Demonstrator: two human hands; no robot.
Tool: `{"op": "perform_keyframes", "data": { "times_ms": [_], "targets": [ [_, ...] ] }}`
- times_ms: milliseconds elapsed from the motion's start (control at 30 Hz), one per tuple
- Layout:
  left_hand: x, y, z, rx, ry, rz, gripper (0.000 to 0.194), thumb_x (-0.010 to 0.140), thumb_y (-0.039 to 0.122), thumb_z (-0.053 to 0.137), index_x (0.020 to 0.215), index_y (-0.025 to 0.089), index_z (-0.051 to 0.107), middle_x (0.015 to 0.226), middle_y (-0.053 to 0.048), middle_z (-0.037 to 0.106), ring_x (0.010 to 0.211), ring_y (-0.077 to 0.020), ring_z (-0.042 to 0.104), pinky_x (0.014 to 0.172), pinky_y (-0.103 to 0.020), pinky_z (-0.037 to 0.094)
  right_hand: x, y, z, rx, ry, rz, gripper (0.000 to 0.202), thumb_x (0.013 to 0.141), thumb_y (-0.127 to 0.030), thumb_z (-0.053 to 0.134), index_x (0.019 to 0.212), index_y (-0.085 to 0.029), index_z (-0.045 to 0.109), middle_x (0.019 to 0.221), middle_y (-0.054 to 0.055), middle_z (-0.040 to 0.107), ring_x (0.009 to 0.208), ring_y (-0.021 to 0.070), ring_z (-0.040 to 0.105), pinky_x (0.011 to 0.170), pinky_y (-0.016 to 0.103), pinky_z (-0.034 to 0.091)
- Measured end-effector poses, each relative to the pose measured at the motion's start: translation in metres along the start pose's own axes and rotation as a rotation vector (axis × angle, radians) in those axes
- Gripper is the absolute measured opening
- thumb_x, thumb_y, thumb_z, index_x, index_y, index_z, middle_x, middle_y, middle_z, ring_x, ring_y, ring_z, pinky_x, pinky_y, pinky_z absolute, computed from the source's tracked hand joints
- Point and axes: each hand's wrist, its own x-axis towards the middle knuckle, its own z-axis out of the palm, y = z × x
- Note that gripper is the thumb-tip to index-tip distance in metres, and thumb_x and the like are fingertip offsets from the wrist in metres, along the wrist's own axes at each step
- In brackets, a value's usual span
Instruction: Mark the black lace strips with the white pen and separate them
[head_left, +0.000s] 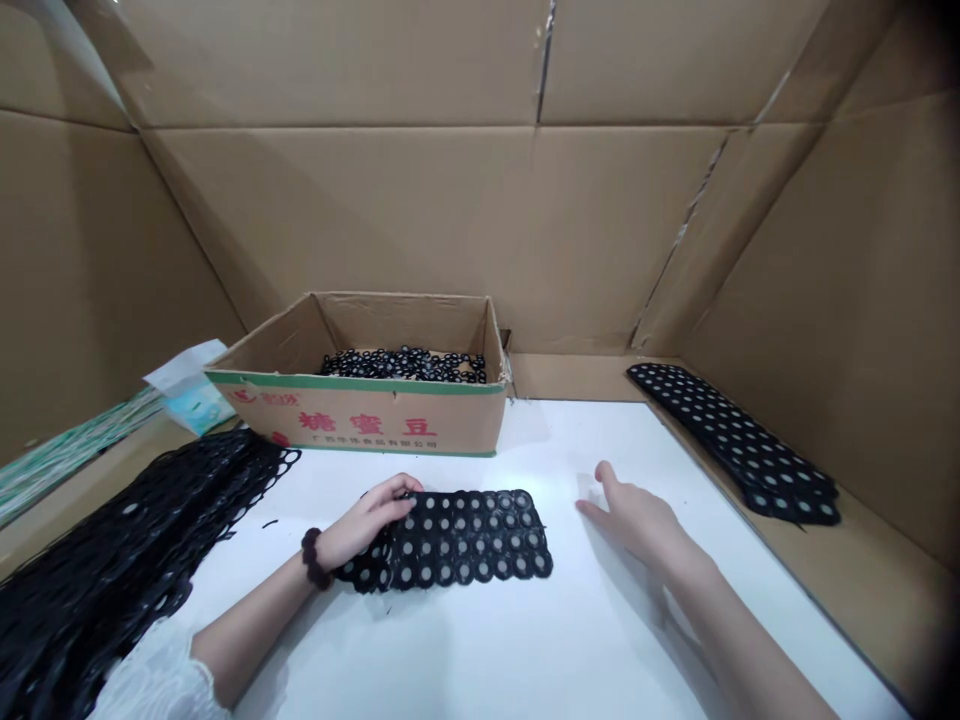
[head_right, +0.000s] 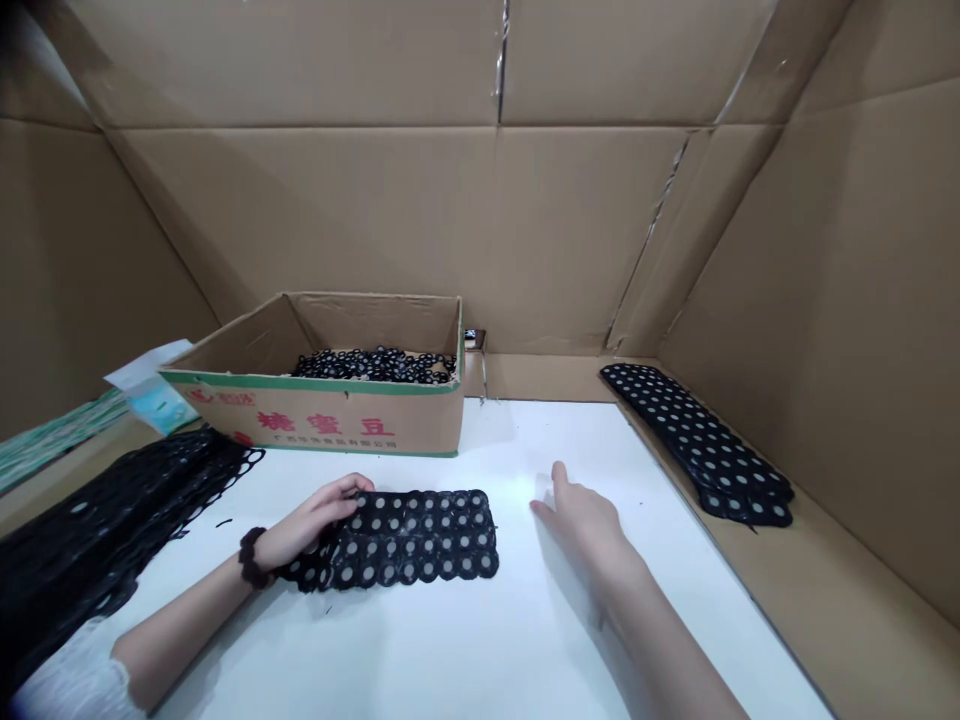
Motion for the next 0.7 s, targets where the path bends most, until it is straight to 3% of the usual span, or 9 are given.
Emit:
{"op": "perform_keyframes", "data": {
  "times_ms": [133, 267, 367, 533, 700],
  "targets": [
    [-0.003, 0.004, 0.000, 0.261, 0.050, 0.038, 0.017, 0.075, 0.017, 0.041, 0.091, 0.018, 0.049, 0.091, -0.001, 0.053, 0.089, -0.0184, 0.046, 0.082, -0.028, 0.032, -0.006, -0.011, -0.004, 0.141, -0.028, -0.136, 0.025, 0.080, -0.041, 0.040, 0.094, -0.021, 0.043, 0.066, 0.002, 0.059, 0.058, 0.0177, 0.055, 0.050, 0.024, 0.030],
    [-0.003, 0.001, -0.005, 0.100, 0.087, -0.041, 0.011, 0.073, 0.018, 0.045, 0.083, 0.017, 0.050, 0.082, 0.001, 0.052, 0.083, -0.0175, 0.045, 0.079, -0.027, 0.032, -0.007, -0.005, -0.023, 0.060, 0.092, -0.023, 0.028, 0.082, -0.048, 0.034, 0.089, -0.022, 0.043, 0.062, 0.002, 0.058, 0.056, 0.0191, 0.054, 0.050, 0.025, 0.030],
    [-0.001, -0.002, -0.009, -0.022, 0.088, -0.092, 0.010, 0.072, 0.018, 0.043, 0.079, 0.017, 0.050, 0.075, 0.002, 0.050, 0.076, -0.0157, 0.045, 0.074, -0.026, 0.034, -0.012, 0.013, -0.030, 0.048, 0.043, 0.064, 0.032, 0.080, -0.053, 0.033, 0.087, -0.023, 0.043, 0.057, 0.002, 0.057, 0.054, 0.0197, 0.053, 0.050, 0.025, 0.031],
    [0.002, -0.008, -0.013, -0.226, 0.146, -0.138, 0.016, 0.069, 0.015, 0.040, 0.080, 0.015, 0.051, 0.077, 0.001, 0.055, 0.077, -0.0162, 0.049, 0.073, -0.027, 0.036, -0.028, 0.024, -0.008, 0.155, -0.170, -0.020, 0.032, 0.077, -0.053, 0.038, 0.089, -0.024, 0.045, 0.049, -0.001, 0.052, 0.050, 0.0193, 0.052, 0.048, 0.024, 0.031],
    [0.004, -0.012, -0.013, -0.389, 0.179, -0.145, 0.029, 0.062, 0.012, 0.042, 0.088, 0.014, 0.056, 0.088, -0.003, 0.061, 0.086, -0.0191, 0.052, 0.082, -0.029, 0.035, -0.037, 0.026, 0.010, 0.144, -0.057, 0.081, 0.036, 0.077, -0.052, 0.037, 0.093, -0.021, 0.043, 0.061, 0.003, 0.057, 0.054, 0.0199, 0.055, 0.050, 0.026, 0.036]
  ]
}}
